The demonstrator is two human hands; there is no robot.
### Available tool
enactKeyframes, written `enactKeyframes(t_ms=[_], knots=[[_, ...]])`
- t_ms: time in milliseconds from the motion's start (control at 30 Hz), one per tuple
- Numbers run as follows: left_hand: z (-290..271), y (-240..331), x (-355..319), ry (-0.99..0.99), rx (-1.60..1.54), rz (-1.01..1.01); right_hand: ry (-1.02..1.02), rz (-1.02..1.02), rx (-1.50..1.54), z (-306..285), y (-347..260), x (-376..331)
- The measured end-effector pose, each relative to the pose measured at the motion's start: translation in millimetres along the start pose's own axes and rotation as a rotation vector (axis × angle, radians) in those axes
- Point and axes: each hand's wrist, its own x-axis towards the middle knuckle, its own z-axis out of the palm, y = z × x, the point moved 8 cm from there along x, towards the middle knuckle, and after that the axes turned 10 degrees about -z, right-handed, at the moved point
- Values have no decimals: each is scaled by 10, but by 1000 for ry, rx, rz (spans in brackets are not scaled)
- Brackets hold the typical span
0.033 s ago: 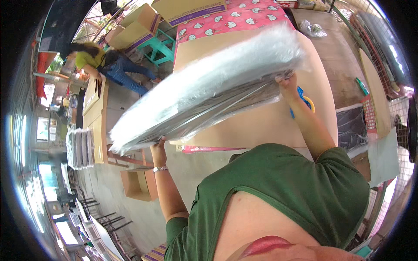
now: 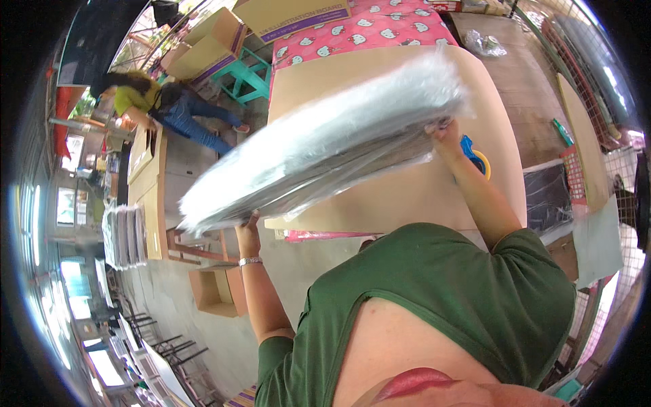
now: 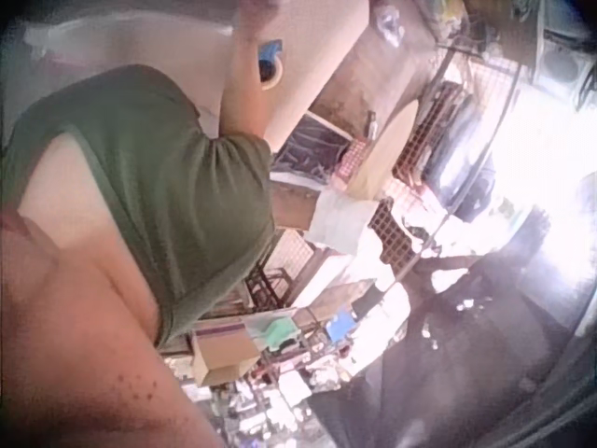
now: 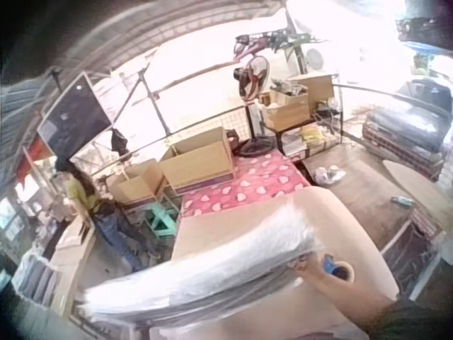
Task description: The person picks up illustration boards and places them into a cardboard box, then wraps several black boards in brown paper by hand and secures the paper using tape from a dispenser.
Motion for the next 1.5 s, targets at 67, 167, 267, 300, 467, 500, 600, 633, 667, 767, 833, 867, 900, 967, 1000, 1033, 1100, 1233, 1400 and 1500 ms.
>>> enactKeyframes(t_ms=[67, 167, 267, 300, 467, 500, 600, 633, 667, 767, 833, 867, 900, 967, 1000, 1033, 1100, 1233, 1400, 1500], knots=[[172, -53, 364, -26, -257, 20, 37, 54, 77, -207, 489, -192], [393, 617, 525, -275, -591, 90, 165, 161, 265, -467, 818, -366], [538, 1092, 575, -196, -457, 218, 231, 336, 195, -386, 680, -193], [565, 1085, 675, -186, -440, 192, 323, 312, 76, -298, 511, -130], [772, 1300, 780, -350, -418, 174, 224, 84, 221, -108, -71, -209], [755, 1281, 810, -384, -421, 148, 220, 124, 179, -122, -96, -319], [648, 1113, 1220, -269, -400, 112, 203, 194, 26, -74, -225, -204], [571, 991, 1352, -192, -392, 34, 204, 161, -80, -107, -397, -88], [604, 1006, 1402, -203, -361, 69, 206, 83, -191, -110, -697, 112], [414, 992, 1437, -135, -349, 98, 179, -334, -487, 270, -2272, 795], [628, 974, 1493, -160, -407, 66, 118, -630, -756, 685, -3336, 1082], [375, 1017, 1443, -103, -407, 78, 60, -716, -795, 1024, -3272, 1279], [374, 1018, 1427, -100, -436, 70, 18, -730, -886, 1254, -3156, 1491], [343, 1046, 1424, -99, -473, 39, -74, -650, -1071, 1668, -2418, 1788], [509, 1010, 1447, -111, -500, 3, -177, -492, -1294, 1694, -1768, 1657], [595, 922, 1460, -110, -524, -37, -518, -129, -1239, 1686, -1377, 1543], [708, 973, 1330, -116, -462, 120, -659, 58, -1134, 1634, -919, 1206], [407, 357, 1253, -80, -605, 122, -724, -256, -1177, 2058, -1161, 713], [334, -16, 1828, -14, -15, 328, -783, -411, -1193, 2226, -1292, 596], [603, 564, 1834, 32, 130, 457, -654, -443, -1177, 1965, -1307, 735]])
